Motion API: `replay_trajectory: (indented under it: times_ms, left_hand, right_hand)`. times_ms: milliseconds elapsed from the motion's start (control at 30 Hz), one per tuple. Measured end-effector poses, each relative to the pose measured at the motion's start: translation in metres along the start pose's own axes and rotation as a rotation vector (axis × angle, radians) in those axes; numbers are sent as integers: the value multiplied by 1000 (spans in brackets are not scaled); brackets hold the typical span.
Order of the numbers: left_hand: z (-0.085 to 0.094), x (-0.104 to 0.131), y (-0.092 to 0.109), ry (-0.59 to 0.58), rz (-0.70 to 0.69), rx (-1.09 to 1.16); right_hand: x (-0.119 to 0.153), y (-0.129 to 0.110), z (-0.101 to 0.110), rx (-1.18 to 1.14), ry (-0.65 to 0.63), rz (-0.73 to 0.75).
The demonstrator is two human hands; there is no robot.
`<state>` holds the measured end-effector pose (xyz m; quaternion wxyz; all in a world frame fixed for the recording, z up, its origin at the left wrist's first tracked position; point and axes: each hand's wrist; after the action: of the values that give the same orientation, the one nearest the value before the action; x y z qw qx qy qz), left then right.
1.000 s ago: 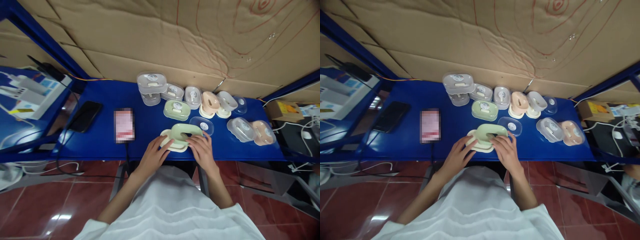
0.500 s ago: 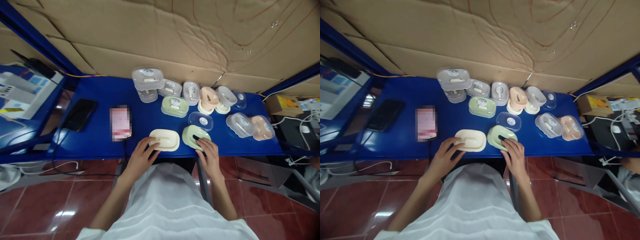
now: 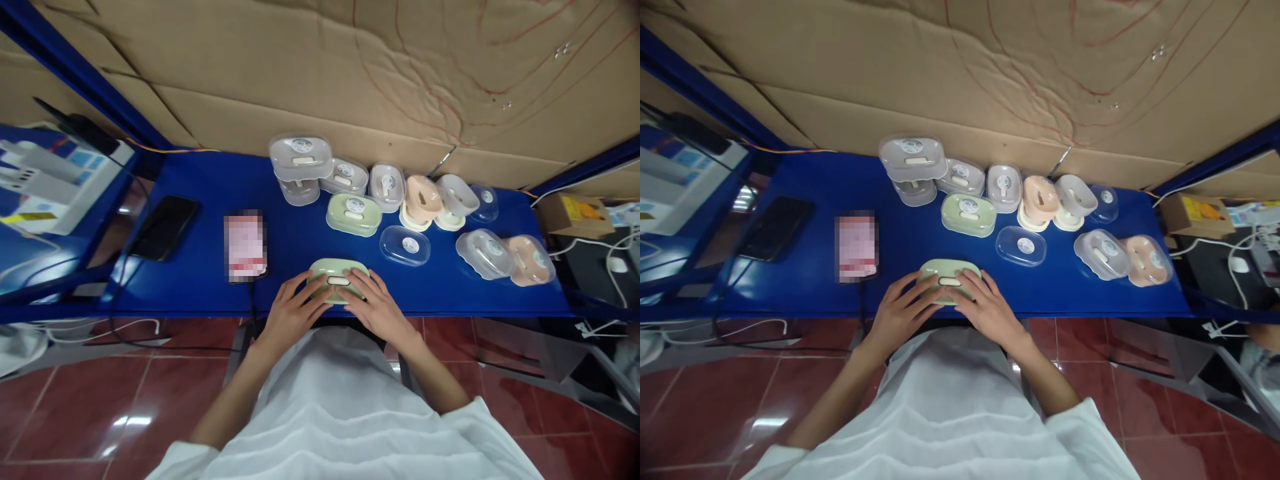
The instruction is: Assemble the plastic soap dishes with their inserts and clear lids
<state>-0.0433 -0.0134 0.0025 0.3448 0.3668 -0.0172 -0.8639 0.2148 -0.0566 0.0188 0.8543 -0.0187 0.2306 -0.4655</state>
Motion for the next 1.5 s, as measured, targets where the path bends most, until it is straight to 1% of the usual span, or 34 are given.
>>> replay_trajectory:
  times_ms: [33, 67, 100, 167, 200, 233, 267, 300, 367, 433, 533, 567, 633, 733, 867, 1000, 1100, 1300, 1367, 1500]
  left_hand:
    - [0, 0, 0, -4, 9, 12]
    - [0, -1, 1, -10, 22, 33]
    - [0, -2, 1, -13, 44, 64]
    - [2, -4, 2, -12, 109, 149]
    - [2, -6, 2, -18, 147, 198]
    - [3, -8, 2, -31, 186, 244]
    - [3, -10, 2, -51, 222, 281]
    - [3, -12, 1, -76, 252, 308]
    - [1, -17, 1, -126, 309, 339]
    - [-4, -22, 0, -157, 370, 358]
    - [-11, -27, -1, -170, 408, 382]
    - [-14, -28, -1, -167, 407, 386]
    - [-16, -29, -3, -164, 409, 383]
    - [-17, -28, -7, -161, 428, 367]
    - [-18, -26, -9, -130, 419, 357]
    - [-18, -23, -8, -82, 363, 327]
    - [-18, -20, -6, -83, 309, 276]
    - [-16, -14, -6, -58, 249, 205]
    - [-15, -15, -6, -68, 266, 235]
    - [-13, -23, -9, -72, 366, 349]
  right_hand:
    - [3, 9, 5, -2, 4, -6]
    - [7, 21, 10, 10, 27, -48]
    - [12, 35, 16, 43, 67, -127]
    - [24, 66, 29, 144, 159, -351]
    - [31, 80, 34, 180, 186, -443]
    - [37, 91, 38, 194, 205, -509]
    - [42, 99, 41, 184, 225, -545]
    - [45, 102, 43, 153, 243, -560]
    - [45, 93, 44, 54, 275, -557]
    - [37, 71, 41, -29, 265, -514]
    - [20, 34, 29, -59, 174, -344]
    - [15, 25, 24, -50, 151, -289]
    - [9, 15, 15, -26, 133, -211]
    - [7, 14, 7, 12, 139, -168]
    - [10, 20, 5, 20, 146, -137]
    - [12, 22, 6, -3, 139, -126]
    - [12, 21, 7, -2, 130, -134]
    - [15, 20, 6, 23, 166, -93]
    - [15, 22, 6, -1, 168, -104]
    - [9, 29, 10, -60, 140, -103]
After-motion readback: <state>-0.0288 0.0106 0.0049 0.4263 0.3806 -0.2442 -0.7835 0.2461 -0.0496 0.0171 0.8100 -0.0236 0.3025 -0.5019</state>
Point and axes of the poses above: each hand's wrist, its own x-axis away from the middle knuckle, its own z-axis out of the back of the hand, y = z × x, and after that the axes turned 10 degrees about y, right-handed
